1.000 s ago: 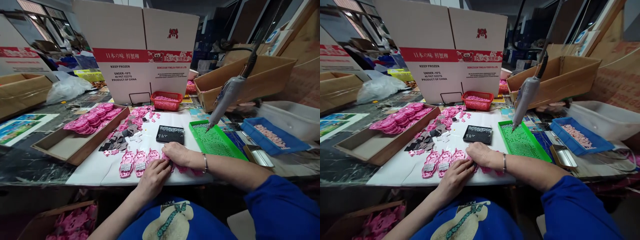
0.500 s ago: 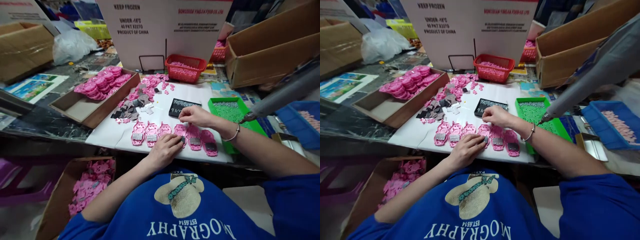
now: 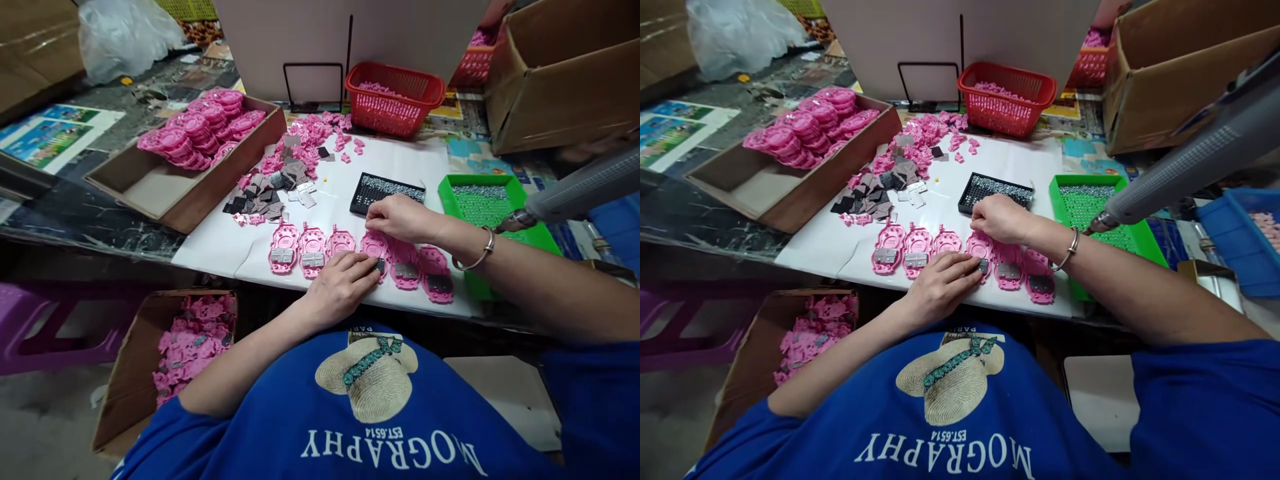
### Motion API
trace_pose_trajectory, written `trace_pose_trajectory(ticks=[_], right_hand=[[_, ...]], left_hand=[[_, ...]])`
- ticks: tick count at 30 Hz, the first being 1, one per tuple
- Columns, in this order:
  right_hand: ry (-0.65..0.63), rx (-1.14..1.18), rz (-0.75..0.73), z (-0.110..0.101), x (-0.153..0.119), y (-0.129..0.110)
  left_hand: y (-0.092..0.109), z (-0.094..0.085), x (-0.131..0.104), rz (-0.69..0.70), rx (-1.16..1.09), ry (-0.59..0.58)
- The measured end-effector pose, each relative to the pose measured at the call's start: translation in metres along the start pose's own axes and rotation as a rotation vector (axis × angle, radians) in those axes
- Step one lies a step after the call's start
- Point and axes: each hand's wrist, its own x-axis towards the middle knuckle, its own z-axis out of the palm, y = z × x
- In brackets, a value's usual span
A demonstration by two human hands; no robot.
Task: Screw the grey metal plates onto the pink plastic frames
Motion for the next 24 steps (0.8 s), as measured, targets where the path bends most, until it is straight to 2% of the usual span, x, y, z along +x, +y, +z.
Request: trace_pose_trajectory(ticks=[3, 9, 15, 24], right_hand=[[0.003, -0.046, 0.003, 0.001, 0.001, -0.002], [0.025, -0.085, 0.015, 0.006, 0.002, -0.002], [0.047, -0.081, 0.011, 0.008, 0.001, -0.003], [0.035, -0.180, 0.022, 0.014, 0.003, -0.007]], left_hand=[[0.000, 0.000, 0.000, -0.004, -0.019, -0.010], [0.000, 0.001, 0.001, 0.023, 0.009, 0.043], [0.000, 0.002, -0.001, 0.001, -0.014, -0.003], [-0.001, 0.000, 0.000, 0.028, 0.020, 0.039]])
